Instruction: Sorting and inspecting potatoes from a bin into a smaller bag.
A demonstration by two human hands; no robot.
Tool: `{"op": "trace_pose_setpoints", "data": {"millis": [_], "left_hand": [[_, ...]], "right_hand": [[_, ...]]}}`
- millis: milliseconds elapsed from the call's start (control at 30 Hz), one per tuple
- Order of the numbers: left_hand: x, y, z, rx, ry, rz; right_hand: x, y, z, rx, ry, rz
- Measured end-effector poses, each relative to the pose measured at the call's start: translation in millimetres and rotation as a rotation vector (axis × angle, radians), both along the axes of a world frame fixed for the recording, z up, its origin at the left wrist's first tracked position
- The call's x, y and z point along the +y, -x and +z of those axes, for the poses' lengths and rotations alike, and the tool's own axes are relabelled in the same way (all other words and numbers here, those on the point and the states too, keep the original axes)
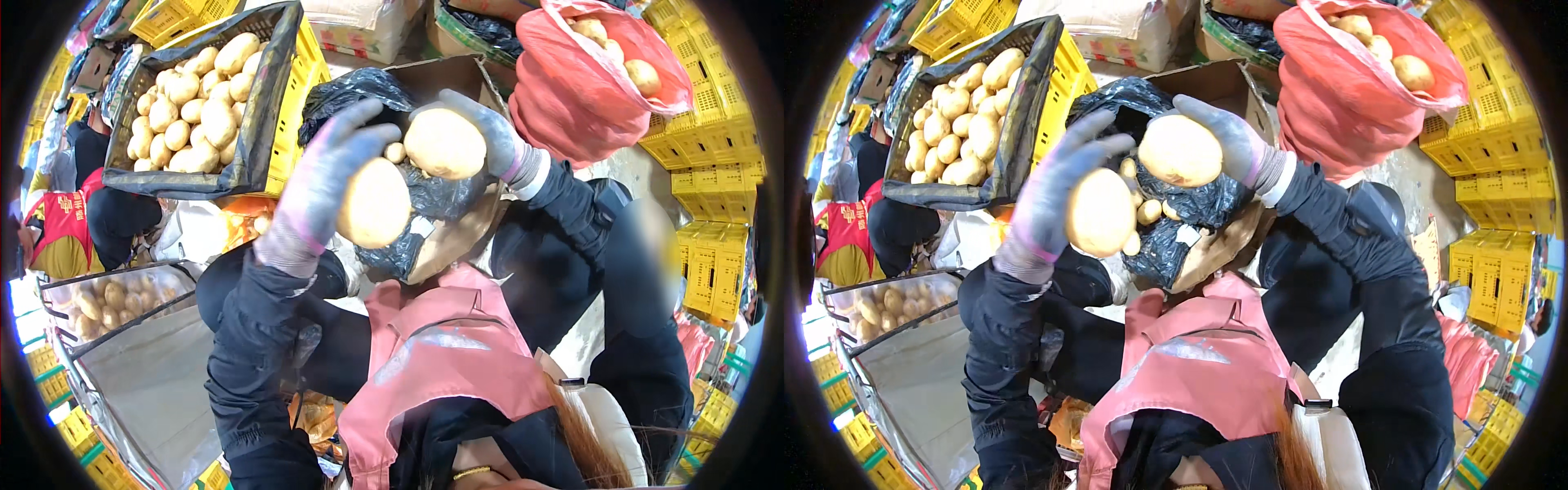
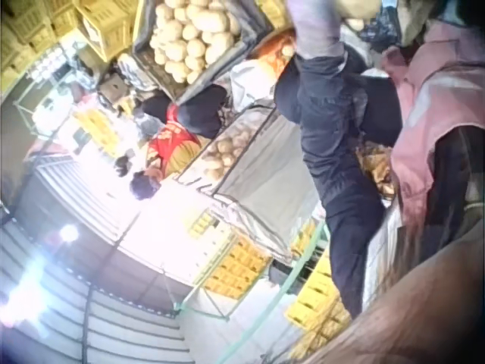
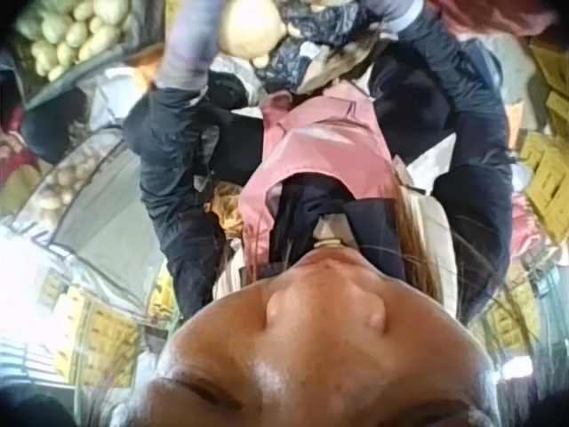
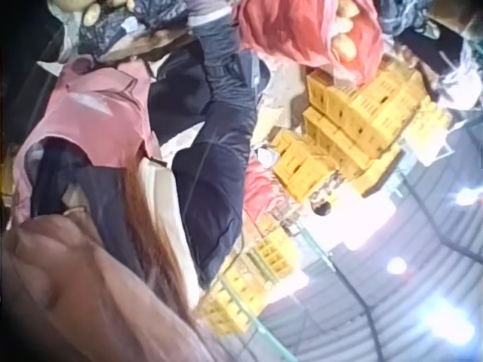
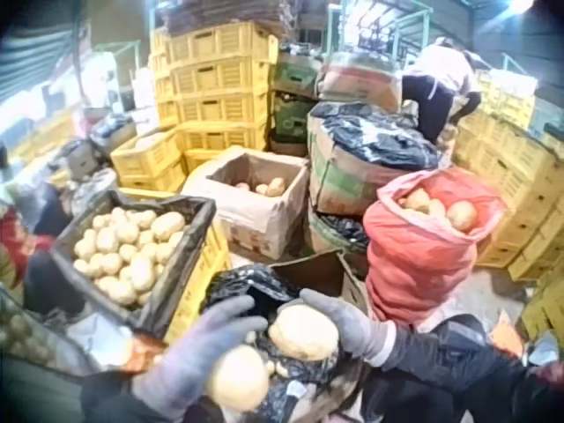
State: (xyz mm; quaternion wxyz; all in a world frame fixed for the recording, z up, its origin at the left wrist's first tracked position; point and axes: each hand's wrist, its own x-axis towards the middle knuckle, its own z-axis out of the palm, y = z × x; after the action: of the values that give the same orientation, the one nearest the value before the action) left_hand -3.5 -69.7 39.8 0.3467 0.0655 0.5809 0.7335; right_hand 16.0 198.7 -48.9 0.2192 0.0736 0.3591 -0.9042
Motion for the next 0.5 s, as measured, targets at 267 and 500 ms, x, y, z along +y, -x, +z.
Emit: {"op": "trace_pose_setpoints", "data": {"millis": [267, 500], "left_hand": [[61, -56, -33, 0.440, 0.228, -0.028], [70, -35, -44, 0.222, -0.010, -0.078]], "right_hand": [[-20, -56, 19, -0.018, -0.466, -0.461], [-3, -52, 18, 0.185, -0.583, -0.526]]}}
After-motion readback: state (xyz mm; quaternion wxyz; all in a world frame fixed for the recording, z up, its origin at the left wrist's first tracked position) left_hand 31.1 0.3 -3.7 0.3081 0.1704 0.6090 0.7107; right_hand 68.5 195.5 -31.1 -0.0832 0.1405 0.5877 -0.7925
